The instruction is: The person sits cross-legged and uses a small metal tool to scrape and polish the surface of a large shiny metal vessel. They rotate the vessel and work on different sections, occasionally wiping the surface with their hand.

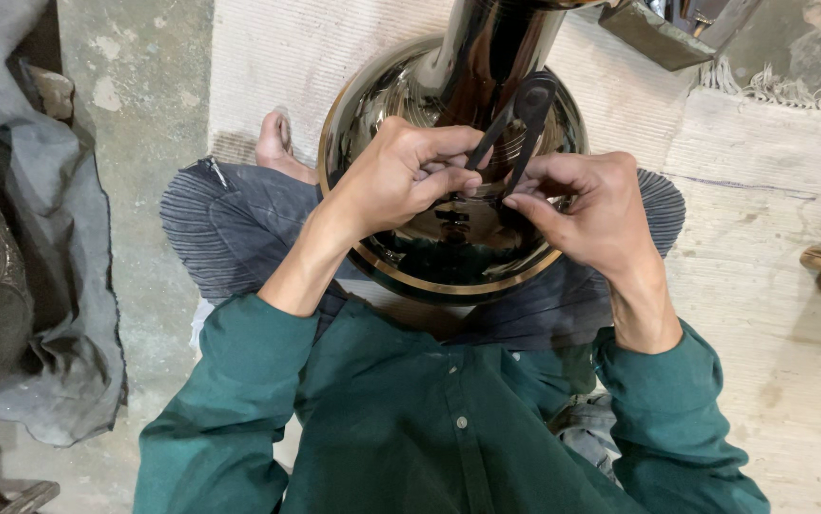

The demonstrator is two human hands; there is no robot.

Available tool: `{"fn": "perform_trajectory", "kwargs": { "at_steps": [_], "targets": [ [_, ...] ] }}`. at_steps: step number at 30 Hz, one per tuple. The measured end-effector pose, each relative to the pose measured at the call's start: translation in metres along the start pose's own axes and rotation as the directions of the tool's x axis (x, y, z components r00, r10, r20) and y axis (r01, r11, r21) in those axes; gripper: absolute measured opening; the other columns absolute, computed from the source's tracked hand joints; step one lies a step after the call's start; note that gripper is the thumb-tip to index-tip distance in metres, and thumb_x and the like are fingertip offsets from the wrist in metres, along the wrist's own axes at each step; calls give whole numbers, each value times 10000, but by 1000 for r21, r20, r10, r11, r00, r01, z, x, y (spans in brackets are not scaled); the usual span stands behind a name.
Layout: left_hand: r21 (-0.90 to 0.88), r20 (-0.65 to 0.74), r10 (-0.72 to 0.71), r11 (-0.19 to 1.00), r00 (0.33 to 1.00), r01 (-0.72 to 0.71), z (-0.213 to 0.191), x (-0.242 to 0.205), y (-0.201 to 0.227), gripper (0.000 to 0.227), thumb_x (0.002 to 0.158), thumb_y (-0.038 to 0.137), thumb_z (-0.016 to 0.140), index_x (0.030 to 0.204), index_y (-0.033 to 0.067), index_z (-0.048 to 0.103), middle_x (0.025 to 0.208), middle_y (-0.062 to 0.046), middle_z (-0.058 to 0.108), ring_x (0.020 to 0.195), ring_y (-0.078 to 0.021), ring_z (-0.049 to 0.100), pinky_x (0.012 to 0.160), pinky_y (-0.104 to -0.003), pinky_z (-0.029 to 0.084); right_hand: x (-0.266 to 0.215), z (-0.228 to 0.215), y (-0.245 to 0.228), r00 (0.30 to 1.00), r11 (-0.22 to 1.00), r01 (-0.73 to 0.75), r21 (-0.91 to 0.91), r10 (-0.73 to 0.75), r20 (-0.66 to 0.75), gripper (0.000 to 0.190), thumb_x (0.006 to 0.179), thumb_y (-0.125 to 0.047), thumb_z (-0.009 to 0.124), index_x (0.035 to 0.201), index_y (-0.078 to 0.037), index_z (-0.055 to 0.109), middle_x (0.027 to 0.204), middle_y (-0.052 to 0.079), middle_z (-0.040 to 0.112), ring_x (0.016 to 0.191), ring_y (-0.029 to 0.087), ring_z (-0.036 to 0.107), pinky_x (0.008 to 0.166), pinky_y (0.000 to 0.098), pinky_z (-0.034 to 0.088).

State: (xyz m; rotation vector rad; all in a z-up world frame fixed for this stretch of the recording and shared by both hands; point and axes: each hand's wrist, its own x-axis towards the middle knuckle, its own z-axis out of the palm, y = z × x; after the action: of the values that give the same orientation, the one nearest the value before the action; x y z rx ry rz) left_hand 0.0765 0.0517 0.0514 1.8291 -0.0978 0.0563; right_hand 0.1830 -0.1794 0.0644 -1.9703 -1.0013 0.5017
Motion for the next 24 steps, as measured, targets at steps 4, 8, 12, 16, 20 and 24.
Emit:
{"fn": "perform_trajectory", "kwargs": {
  "at_steps": [4,8,12,16,20,24],
  "targets": [
    [-27,-3,12,1000,1000,-12,0,0,0,308,951,22,729,1257,45,701,868,-84,787,789,-93,765,694,-236,583,1,1,1,999,998,47,-31,-47,-2,151,860,-69,857,932,0,744,774,97,729,682,152,726,594,254,533],
    [-10,11,-15,1000,1000,16,0,1,1,287,946,33,737,1232,45,711,834,-89,779,740,-105,741,659,-252,561,1,1,1,998,996,66,-58,-67,-13,162,849,-72,862,939,-1,747,774,103,730,662,168,724,575,258,519],
    [37,1,27,999,1000,-27,-1,0,4,268,945,53,755,1208,40,710,852,-99,775,735,-110,750,645,-260,551,0,-1,0,997,996,78,-49,-78,-8,168,849,-70,857,971,-8,759,792,104,735,661,167,726,578,260,516],
    [36,-1,60,998,998,-60,-1,1,4,272,951,57,752,1219,46,709,863,-95,774,773,-112,766,667,-254,565,-1,0,-1,995,993,95,-75,-97,-24,173,845,-78,866,950,-6,749,788,109,728,648,185,715,566,276,508],
    [29,9,30,999,1000,-30,-2,2,3,267,938,37,745,1204,46,717,834,-94,773,732,-111,752,646,-258,553,-1,1,-4,993,988,107,-110,-112,-38,175,837,-56,859,946,1,735,779,116,713,634,213,699,550,293,490],
    [-25,-8,82,996,997,-83,-2,0,3,287,949,-3,713,1234,30,696,896,-99,780,825,-104,775,715,-246,587,0,4,-9,989,983,128,-134,-136,-51,185,830,-30,847,965,6,725,794,115,706,643,235,688,567,300,491]
  ]
}}
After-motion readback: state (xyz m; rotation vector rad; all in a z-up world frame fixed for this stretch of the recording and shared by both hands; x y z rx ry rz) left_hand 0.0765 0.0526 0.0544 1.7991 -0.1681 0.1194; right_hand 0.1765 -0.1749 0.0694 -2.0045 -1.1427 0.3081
